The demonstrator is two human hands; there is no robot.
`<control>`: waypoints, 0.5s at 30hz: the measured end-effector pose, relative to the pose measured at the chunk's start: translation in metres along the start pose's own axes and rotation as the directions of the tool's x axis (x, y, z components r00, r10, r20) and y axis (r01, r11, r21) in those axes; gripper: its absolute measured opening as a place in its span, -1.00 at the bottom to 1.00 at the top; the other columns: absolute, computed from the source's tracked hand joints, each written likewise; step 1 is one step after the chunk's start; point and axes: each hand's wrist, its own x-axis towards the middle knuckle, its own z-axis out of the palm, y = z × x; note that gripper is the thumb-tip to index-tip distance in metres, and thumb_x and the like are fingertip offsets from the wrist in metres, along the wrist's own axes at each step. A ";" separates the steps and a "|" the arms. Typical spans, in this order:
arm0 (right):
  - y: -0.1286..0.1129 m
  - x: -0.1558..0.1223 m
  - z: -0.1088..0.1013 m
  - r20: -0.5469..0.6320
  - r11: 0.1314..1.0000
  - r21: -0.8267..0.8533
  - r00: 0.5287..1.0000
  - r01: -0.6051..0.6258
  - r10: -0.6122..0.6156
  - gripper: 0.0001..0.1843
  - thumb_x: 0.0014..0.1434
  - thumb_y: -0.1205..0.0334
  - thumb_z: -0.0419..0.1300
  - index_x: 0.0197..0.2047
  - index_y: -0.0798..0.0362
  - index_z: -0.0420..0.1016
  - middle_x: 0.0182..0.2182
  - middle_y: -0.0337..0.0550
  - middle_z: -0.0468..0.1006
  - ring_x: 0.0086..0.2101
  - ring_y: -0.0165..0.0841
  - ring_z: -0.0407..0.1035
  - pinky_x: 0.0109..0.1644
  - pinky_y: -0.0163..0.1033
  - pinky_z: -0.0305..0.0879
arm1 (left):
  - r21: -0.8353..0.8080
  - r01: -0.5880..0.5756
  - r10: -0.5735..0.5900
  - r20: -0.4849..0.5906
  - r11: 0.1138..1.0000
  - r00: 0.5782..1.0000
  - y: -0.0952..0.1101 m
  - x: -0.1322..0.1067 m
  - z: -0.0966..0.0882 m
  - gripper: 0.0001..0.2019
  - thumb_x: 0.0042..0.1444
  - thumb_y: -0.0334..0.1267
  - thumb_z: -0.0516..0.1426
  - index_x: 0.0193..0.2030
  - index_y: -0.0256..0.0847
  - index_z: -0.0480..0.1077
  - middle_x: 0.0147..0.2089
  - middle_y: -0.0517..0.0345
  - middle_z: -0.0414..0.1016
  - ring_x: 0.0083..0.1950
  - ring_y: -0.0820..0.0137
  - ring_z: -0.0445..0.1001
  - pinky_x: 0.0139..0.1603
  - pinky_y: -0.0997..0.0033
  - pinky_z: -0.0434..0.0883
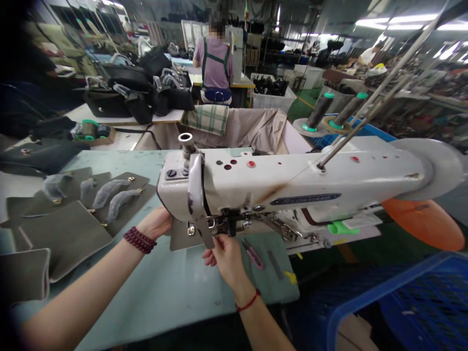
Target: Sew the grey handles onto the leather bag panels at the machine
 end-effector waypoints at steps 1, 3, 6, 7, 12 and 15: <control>0.001 0.001 0.000 -0.019 1.000 0.005 1.000 0.002 -0.002 -0.53 0.16 -0.15 0.11 -0.42 0.14 0.38 -0.60 -0.19 0.50 -0.66 -0.50 0.34 -0.59 -0.45 0.21 | 0.001 -0.008 0.008 0.005 1.000 1.000 0.000 0.002 0.000 -0.64 -0.06 -0.43 0.29 -0.06 -0.29 0.45 -0.20 -0.06 0.62 -0.27 0.19 0.61 -0.18 0.17 0.57; 0.002 0.002 -0.001 -0.043 1.000 0.009 0.999 0.005 -0.004 -0.54 0.15 -0.15 0.11 -0.44 0.14 0.38 -0.61 -0.19 0.50 -0.66 -0.50 0.34 -0.59 -0.45 0.22 | 0.010 -0.022 0.022 0.016 1.000 1.000 0.002 0.004 0.003 -0.64 -0.05 -0.42 0.29 -0.06 -0.29 0.45 -0.18 -0.06 0.62 -0.26 0.21 0.61 -0.16 0.19 0.56; 0.002 0.002 -0.001 -0.056 1.000 0.012 0.998 0.023 -0.022 -0.54 0.15 -0.14 0.11 -0.46 0.14 0.38 -0.60 -0.18 0.50 -0.66 -0.49 0.35 -0.59 -0.45 0.23 | 0.018 -0.025 0.025 0.022 1.000 0.999 0.007 0.002 0.007 -0.65 -0.05 -0.43 0.29 -0.06 -0.29 0.45 -0.13 -0.08 0.61 -0.24 0.21 0.60 -0.13 0.19 0.56; 0.002 0.001 0.000 -0.061 0.999 0.009 0.998 0.033 -0.032 -0.54 0.15 -0.13 0.11 -0.47 0.14 0.38 -0.60 -0.18 0.50 -0.66 -0.49 0.36 -0.59 -0.45 0.24 | 0.016 -0.030 0.030 0.013 0.999 0.999 0.009 0.000 0.009 -0.66 -0.05 -0.44 0.28 -0.07 -0.30 0.46 -0.13 -0.08 0.61 -0.23 0.21 0.60 -0.13 0.21 0.56; 0.000 -0.004 0.003 -0.112 0.993 -0.069 0.988 0.095 -0.103 -0.54 0.18 -0.09 0.09 -0.49 0.15 0.40 -0.60 -0.17 0.51 -0.64 -0.49 0.37 -0.57 -0.45 0.25 | -0.014 -0.024 0.024 -0.002 1.000 1.000 0.009 -0.026 0.019 -0.73 0.00 -0.42 0.26 -0.11 -0.28 0.47 -0.19 -0.02 0.62 -0.27 0.28 0.61 -0.18 0.32 0.57; 0.001 -0.005 0.006 -0.158 0.992 -0.069 0.981 0.107 -0.116 -0.55 0.17 -0.10 0.11 -0.48 0.15 0.39 -0.59 -0.16 0.51 -0.64 -0.49 0.37 -0.58 -0.46 0.23 | 0.038 0.079 -0.081 0.056 0.996 0.995 0.001 -0.050 0.026 -0.72 0.03 -0.36 0.26 -0.08 -0.29 0.46 -0.12 -0.08 0.60 -0.23 0.24 0.60 -0.17 0.27 0.57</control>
